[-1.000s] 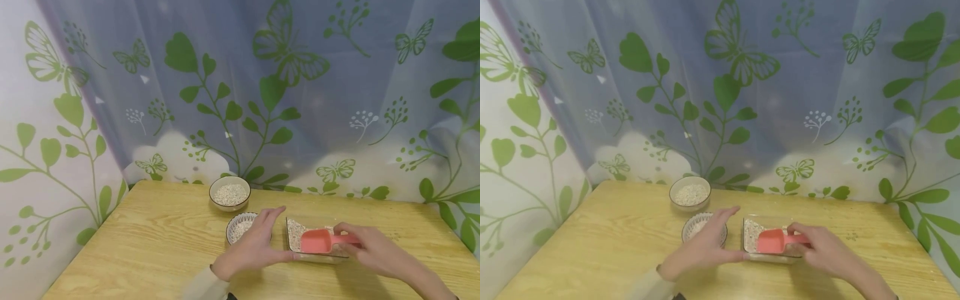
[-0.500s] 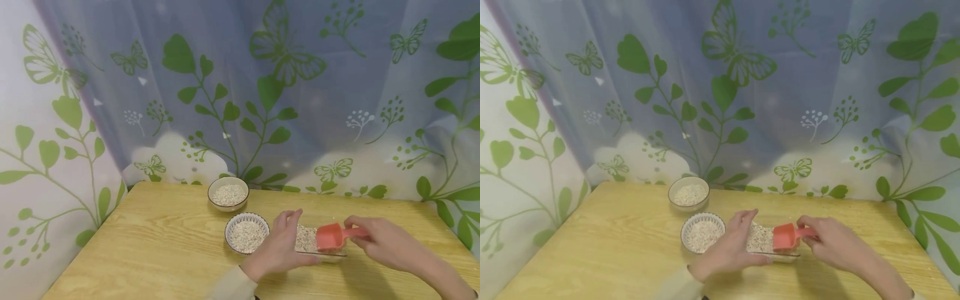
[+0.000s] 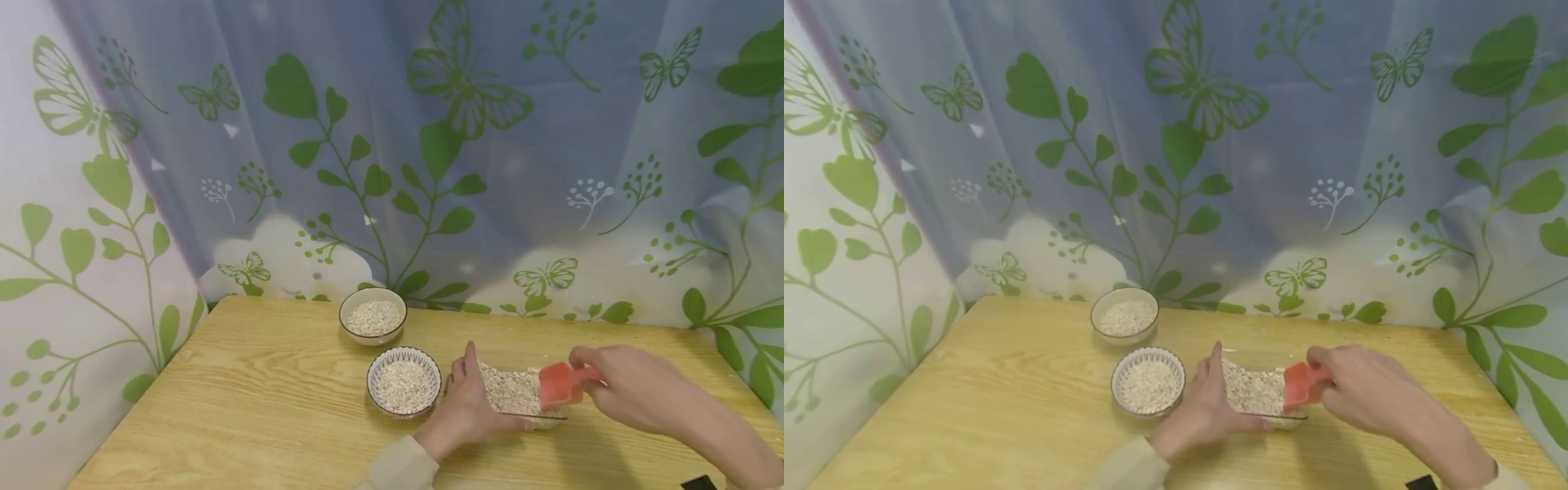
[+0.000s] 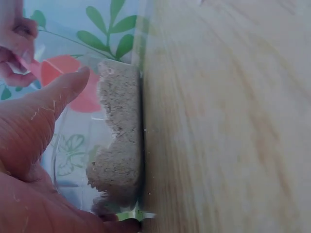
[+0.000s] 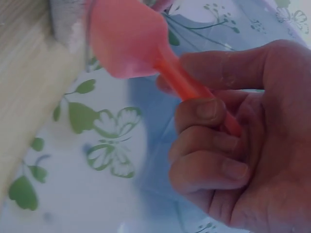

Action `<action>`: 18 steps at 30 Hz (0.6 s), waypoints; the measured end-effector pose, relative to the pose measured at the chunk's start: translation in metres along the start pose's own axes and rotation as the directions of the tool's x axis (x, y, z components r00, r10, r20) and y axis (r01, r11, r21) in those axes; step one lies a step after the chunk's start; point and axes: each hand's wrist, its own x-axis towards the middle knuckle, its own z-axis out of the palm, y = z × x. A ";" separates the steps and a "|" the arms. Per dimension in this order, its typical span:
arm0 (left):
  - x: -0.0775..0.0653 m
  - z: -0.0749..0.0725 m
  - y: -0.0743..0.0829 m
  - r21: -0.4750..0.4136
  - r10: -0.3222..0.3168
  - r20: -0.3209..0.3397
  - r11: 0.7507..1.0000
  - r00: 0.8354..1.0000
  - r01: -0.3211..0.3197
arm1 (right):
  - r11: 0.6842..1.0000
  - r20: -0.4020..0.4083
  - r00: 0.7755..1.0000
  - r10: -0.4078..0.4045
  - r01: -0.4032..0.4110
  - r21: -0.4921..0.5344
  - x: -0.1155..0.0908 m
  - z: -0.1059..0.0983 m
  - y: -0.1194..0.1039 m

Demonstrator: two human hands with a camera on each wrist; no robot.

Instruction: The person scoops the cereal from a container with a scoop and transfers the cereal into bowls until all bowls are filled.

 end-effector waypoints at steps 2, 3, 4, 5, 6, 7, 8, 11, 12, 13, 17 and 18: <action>0.001 0.001 -0.002 -0.005 0.000 0.001 1.000 1.000 0.000 | 1.000 0.028 1.000 0.006 -0.005 -0.010 0.002 -0.004 -0.005; 0.002 0.001 -0.003 -0.013 -0.001 0.000 1.000 1.000 0.001 | 1.000 0.044 0.999 0.010 -0.009 -0.014 0.004 -0.006 -0.008; 0.002 0.001 -0.004 -0.024 -0.002 0.000 1.000 1.000 0.002 | 1.000 0.059 0.998 0.010 -0.010 -0.013 0.006 -0.009 -0.011; 0.003 0.001 -0.004 -0.036 -0.003 0.001 0.999 1.000 0.003 | 1.000 0.074 0.997 0.014 -0.013 -0.011 0.007 -0.011 -0.013; 0.003 0.000 -0.005 -0.049 -0.005 0.003 0.999 1.000 0.005 | 1.000 0.093 0.996 0.018 -0.017 -0.009 0.009 -0.013 -0.015; 0.003 0.000 -0.006 -0.061 -0.008 0.005 0.998 1.000 0.008 | 1.000 0.112 0.993 0.024 -0.024 -0.002 0.011 -0.015 -0.017; 0.003 0.000 -0.007 -0.074 -0.009 0.008 0.997 1.000 0.010 | 0.999 0.125 0.992 0.029 -0.030 0.009 0.013 -0.016 -0.019; 0.003 0.000 -0.008 -0.088 -0.005 0.009 0.996 1.000 0.006 | 0.996 0.172 0.984 0.047 -0.059 0.065 0.017 -0.018 -0.021; 0.003 0.000 -0.008 -0.093 -0.004 0.009 0.996 1.000 0.005 | 0.993 0.190 0.980 0.055 -0.073 0.089 0.019 -0.017 -0.021; 0.003 0.000 -0.008 -0.096 -0.004 0.008 0.995 1.000 0.005 | 0.990 0.201 0.978 0.059 -0.082 0.111 0.020 -0.016 -0.021; 0.003 0.001 -0.010 -0.101 -0.004 0.005 0.995 1.000 0.004 | 0.979 0.246 0.966 0.079 -0.122 0.164 0.023 -0.010 -0.018; 0.003 0.001 -0.010 -0.102 -0.005 0.006 0.995 1.000 0.005 | 0.974 0.257 0.963 0.086 -0.135 0.181 0.024 -0.008 -0.018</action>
